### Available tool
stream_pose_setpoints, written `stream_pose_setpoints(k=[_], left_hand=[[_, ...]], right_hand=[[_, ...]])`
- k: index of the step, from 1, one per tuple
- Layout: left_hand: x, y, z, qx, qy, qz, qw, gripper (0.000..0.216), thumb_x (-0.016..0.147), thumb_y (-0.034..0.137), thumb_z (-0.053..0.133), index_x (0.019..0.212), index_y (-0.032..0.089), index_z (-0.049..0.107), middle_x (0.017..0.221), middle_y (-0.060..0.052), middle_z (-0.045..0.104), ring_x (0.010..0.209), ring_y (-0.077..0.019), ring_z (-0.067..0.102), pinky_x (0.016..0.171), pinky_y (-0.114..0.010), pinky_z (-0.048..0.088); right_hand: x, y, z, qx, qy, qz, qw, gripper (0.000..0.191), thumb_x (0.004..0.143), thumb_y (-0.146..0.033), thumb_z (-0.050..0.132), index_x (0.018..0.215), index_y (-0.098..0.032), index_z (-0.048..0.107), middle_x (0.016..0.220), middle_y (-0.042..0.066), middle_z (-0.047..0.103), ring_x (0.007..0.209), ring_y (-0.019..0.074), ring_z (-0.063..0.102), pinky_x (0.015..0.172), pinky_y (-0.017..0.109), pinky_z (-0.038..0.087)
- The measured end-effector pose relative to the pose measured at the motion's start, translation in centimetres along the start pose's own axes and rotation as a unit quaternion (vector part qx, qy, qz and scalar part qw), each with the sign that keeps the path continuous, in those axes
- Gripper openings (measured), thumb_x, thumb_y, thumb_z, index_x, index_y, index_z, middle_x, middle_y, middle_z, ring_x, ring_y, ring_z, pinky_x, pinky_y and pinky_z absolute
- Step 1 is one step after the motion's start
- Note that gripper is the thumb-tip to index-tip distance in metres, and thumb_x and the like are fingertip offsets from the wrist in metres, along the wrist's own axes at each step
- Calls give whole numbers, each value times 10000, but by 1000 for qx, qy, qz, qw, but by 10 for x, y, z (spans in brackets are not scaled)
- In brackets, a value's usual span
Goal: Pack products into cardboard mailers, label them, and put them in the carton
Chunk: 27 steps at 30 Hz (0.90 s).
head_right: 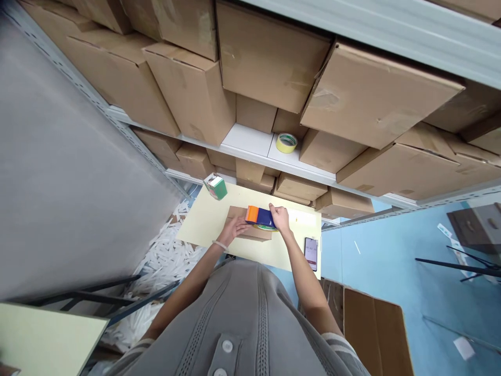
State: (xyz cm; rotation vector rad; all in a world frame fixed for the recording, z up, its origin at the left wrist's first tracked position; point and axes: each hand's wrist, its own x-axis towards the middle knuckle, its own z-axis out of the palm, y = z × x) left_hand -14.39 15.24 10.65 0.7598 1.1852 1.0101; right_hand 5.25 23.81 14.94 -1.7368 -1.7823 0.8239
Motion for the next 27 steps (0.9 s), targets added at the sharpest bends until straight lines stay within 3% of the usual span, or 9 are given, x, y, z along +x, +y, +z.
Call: stream_pose_setpoints(k=[3, 6, 10, 15, 19, 23, 27], left_hand=[[8, 9, 3, -102, 19, -38, 994, 509, 860, 587, 483, 967, 128, 673, 855, -125, 722, 807, -208, 703, 809, -360, 553], [16, 13, 5, -98, 68, -18, 993, 401, 751, 540, 659, 816, 144, 666, 707, -59, 693, 704, -170, 672, 704, -304, 546], [26, 14, 0, -71, 99, 7, 993, 300, 691, 428, 732, 641, 158, 611, 575, 4, 622, 587, -129, 603, 621, -268, 501], [34, 20, -15, -63, 105, 32, 992, 260, 634, 355, 766, 614, 157, 599, 562, 18, 611, 556, -107, 561, 591, -243, 466], [32, 32, -38, -57, 103, 54, 992, 318, 595, 409, 786, 618, 155, 597, 524, 21, 592, 519, -102, 540, 573, -247, 457], [26, 41, -79, -52, 138, 74, 986, 343, 550, 414, 812, 608, 154, 597, 531, 20, 585, 527, -100, 534, 590, -251, 457], [25, 31, -106, -97, 154, 17, 983, 317, 541, 344, 828, 618, 142, 595, 570, 18, 575, 542, -87, 523, 654, -279, 499]], right_hand=[[0, -5, 1, -32, -6, -18, 999, 578, 848, -625, 353, 442, -241, 207, 422, -41, 236, 437, 98, 239, 485, 274, 236], [-1, -9, 1, -70, -15, -31, 997, 588, 873, -613, 321, 427, -238, 236, 413, -26, 288, 440, 111, 279, 496, 278, 240], [-1, -15, 1, -130, -26, -29, 991, 594, 907, -555, 315, 409, -231, 324, 422, 2, 396, 450, 130, 367, 517, 277, 268], [0, -30, 2, -238, -51, -28, 969, 609, 937, -518, 312, 485, -198, 565, 559, 94, 613, 594, 191, 576, 579, 276, 335], [1, -45, 6, -289, -78, -11, 954, 652, 961, -522, 255, 628, -162, 684, 718, 149, 696, 732, 227, 650, 658, 283, 387], [0, -60, 13, -313, -97, -8, 945, 669, 976, -508, 213, 717, -147, 714, 784, 153, 713, 808, 238, 664, 696, 284, 398], [0, -73, 23, -332, -114, -23, 936, 693, 980, -512, 188, 720, -157, 724, 777, 143, 716, 830, 237, 666, 705, 283, 400]])
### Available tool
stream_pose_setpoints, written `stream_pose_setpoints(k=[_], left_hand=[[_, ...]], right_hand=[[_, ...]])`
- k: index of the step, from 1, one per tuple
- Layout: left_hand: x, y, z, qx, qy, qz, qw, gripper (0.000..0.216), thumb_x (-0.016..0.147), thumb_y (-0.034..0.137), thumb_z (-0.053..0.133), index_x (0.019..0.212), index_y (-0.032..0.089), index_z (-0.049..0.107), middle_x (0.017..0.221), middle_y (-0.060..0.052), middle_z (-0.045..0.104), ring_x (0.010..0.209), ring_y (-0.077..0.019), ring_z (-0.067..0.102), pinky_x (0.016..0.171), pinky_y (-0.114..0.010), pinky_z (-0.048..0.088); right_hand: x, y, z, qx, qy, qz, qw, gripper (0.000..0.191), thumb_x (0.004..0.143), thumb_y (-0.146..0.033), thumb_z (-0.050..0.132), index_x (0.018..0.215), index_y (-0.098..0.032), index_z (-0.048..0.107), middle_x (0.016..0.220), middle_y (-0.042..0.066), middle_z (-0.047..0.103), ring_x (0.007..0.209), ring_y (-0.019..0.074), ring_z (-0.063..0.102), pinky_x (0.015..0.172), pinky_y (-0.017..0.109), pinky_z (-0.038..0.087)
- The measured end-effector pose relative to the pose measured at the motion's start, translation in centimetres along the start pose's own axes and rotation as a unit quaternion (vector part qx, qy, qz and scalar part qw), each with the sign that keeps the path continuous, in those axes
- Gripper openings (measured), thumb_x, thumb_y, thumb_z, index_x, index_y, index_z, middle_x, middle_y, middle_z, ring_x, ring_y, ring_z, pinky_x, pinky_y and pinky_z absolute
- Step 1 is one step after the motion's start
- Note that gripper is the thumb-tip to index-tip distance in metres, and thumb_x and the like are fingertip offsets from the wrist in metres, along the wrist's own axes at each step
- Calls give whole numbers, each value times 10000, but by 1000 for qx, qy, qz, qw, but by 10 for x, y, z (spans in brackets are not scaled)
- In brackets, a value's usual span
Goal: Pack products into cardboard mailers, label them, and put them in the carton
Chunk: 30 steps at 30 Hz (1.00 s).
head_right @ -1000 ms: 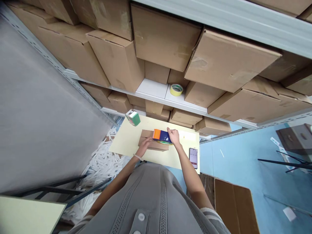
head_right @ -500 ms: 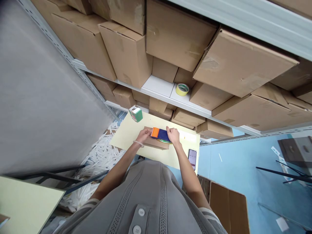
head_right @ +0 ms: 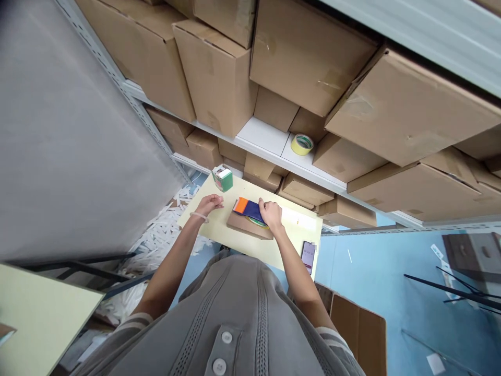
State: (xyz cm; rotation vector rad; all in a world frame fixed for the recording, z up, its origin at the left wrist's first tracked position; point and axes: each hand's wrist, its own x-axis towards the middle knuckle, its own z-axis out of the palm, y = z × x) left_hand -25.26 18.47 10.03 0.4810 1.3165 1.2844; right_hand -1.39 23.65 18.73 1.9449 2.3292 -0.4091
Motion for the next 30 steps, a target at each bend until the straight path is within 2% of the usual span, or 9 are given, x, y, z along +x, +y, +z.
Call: stream_pose_setpoints(k=[4, 8, 12, 15, 19, 22, 27, 30], left_hand=[[6, -25, -1, -23, -2, -56, 998, 340, 562, 364, 818, 599, 142, 562, 529, 32, 511, 504, -77, 484, 655, -305, 516], [14, -48, 1, -20, -12, -84, 996, 393, 581, 456, 790, 600, 156, 537, 503, 37, 470, 500, -85, 481, 585, -263, 472], [19, -68, 4, 22, 0, -96, 995, 388, 586, 452, 765, 562, 176, 493, 478, 51, 430, 443, -73, 413, 487, -228, 368], [19, -82, 13, 71, 20, -92, 993, 283, 634, 399, 700, 592, 170, 538, 469, 44, 429, 435, -87, 410, 474, -233, 328], [18, -95, 21, 143, 62, -49, 987, 150, 682, 324, 604, 699, 176, 587, 577, 1, 546, 594, -153, 545, 569, -256, 393], [16, -102, 19, 199, 86, -15, 976, 158, 705, 306, 585, 824, 204, 600, 726, -19, 624, 777, -204, 603, 690, -291, 437], [8, -117, 9, 271, 80, -9, 959, 194, 804, 348, 535, 898, 189, 597, 796, -65, 626, 802, -239, 623, 758, -376, 468], [2, -114, -1, 292, 65, 18, 954, 312, 820, 346, 523, 1061, 155, 577, 1004, -116, 608, 878, -229, 623, 820, -408, 482]], right_hand=[[0, -12, -1, -30, -5, -8, 1000, 701, 979, -521, 186, 722, -163, 732, 769, 135, 718, 824, 229, 667, 710, 279, 399], [-1, -23, 0, -66, -4, -11, 998, 689, 982, -505, 193, 765, -157, 746, 793, 141, 726, 837, 226, 671, 728, 278, 406], [-1, -36, 1, -94, -4, -18, 995, 683, 982, -506, 201, 795, -149, 753, 825, 154, 727, 853, 237, 673, 740, 288, 415], [0, -45, 1, -105, 3, -27, 994, 669, 981, -503, 219, 815, -138, 754, 843, 161, 726, 851, 243, 674, 738, 293, 419], [-1, -49, -1, -102, -4, -21, 995, 661, 980, -498, 227, 819, -136, 756, 844, 162, 727, 837, 242, 674, 729, 296, 419], [-1, -49, -2, -96, -4, -21, 995, 661, 979, -497, 227, 812, -138, 756, 840, 159, 727, 826, 238, 674, 720, 292, 418], [-4, -50, -2, -92, -1, -20, 996, 649, 978, -490, 232, 812, -145, 756, 834, 154, 726, 830, 241, 673, 722, 298, 419], [-4, -50, -2, -84, -5, -17, 996, 649, 979, -495, 230, 830, -145, 756, 842, 156, 725, 845, 243, 672, 741, 305, 422]])
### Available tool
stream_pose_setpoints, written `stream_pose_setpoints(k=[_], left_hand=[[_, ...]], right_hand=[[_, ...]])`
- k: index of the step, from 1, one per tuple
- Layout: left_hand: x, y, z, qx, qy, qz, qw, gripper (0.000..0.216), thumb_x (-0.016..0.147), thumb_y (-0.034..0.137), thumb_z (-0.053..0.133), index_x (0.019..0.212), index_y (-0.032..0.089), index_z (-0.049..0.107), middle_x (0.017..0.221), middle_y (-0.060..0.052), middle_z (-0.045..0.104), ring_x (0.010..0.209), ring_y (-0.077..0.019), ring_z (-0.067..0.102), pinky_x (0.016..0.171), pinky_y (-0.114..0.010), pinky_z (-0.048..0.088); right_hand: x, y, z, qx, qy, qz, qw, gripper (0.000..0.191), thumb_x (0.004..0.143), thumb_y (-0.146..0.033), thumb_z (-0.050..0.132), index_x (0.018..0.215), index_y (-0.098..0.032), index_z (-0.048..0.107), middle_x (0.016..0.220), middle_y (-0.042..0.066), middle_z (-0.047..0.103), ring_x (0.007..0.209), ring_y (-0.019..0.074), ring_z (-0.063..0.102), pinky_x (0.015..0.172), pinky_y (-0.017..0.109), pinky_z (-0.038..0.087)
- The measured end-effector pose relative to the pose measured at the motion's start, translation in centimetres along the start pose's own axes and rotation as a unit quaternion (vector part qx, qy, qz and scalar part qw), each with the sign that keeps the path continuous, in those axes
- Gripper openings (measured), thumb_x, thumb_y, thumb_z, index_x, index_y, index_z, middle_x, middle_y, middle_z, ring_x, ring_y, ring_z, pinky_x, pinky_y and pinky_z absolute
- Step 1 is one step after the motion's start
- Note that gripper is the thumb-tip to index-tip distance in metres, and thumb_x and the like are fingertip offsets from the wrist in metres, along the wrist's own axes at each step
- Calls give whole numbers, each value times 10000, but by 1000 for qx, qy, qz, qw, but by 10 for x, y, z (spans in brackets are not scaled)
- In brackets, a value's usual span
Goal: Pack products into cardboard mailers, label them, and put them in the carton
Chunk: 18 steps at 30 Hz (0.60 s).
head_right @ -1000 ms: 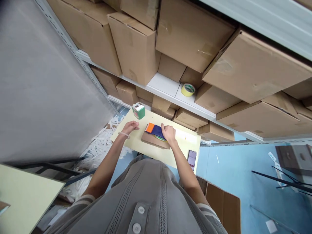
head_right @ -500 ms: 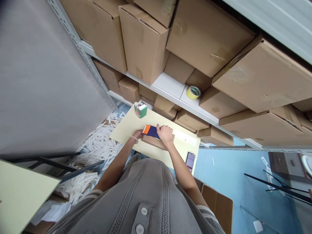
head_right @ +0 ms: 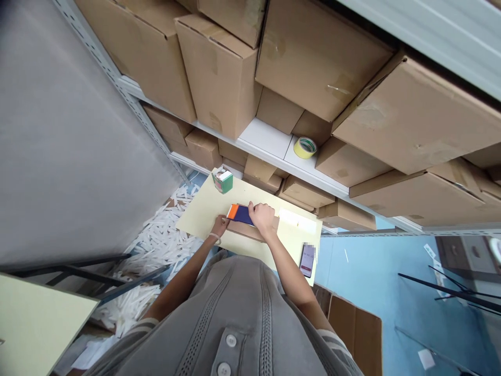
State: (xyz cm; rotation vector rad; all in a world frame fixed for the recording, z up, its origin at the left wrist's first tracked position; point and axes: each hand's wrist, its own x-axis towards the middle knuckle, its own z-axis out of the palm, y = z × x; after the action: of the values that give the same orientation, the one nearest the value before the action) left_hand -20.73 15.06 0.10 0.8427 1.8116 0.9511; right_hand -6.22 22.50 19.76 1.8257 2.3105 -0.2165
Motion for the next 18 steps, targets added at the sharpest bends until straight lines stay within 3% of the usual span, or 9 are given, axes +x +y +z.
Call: stream_pose_setpoints(k=[3, 5, 7, 10, 18], left_hand=[[1, 8, -25, 13, -49, 89, 995, 561, 759, 300, 575, 1296, 188, 462, 1324, -131, 482, 1129, -239, 556, 949, -410, 447], [4, 19, -44, 79, -141, 234, 959, 752, 720, 294, 600, 1416, 181, 338, 1466, -148, 356, 1330, -280, 383, 1074, -445, 332], [7, 32, -55, 163, -199, 309, 916, 843, 698, 343, 628, 1452, 167, 294, 1522, -160, 284, 1410, -312, 243, 1131, -470, 223], [11, 49, -54, 238, -235, 340, 879, 946, 660, 478, 661, 1460, 133, 295, 1539, -190, 252, 1441, -353, 139, 1139, -493, 156], [19, 73, -37, 254, -257, 346, 866, 1109, 551, 657, 710, 1462, 150, 331, 1526, -180, 299, 1453, -344, 99, 1152, -483, 93]], right_hand=[[2, 0, 1, 5, 1, 6, 1000, 653, 977, -504, 233, 841, -134, 754, 852, 166, 721, 859, 246, 672, 753, 308, 423], [3, 0, 3, 6, 7, 9, 1000, 648, 974, -508, 242, 845, -128, 752, 860, 169, 720, 868, 251, 671, 755, 309, 425], [4, 1, 4, 8, 14, 9, 1000, 641, 973, -506, 248, 852, -124, 748, 866, 170, 719, 876, 255, 671, 757, 310, 426], [5, 1, 6, 12, 17, 9, 1000, 636, 974, -503, 251, 864, -117, 745, 875, 173, 720, 878, 255, 672, 760, 311, 430], [5, 0, 3, 13, 8, 5, 1000, 610, 972, -493, 276, 916, -104, 742, 918, 185, 720, 906, 254, 677, 774, 305, 441]])
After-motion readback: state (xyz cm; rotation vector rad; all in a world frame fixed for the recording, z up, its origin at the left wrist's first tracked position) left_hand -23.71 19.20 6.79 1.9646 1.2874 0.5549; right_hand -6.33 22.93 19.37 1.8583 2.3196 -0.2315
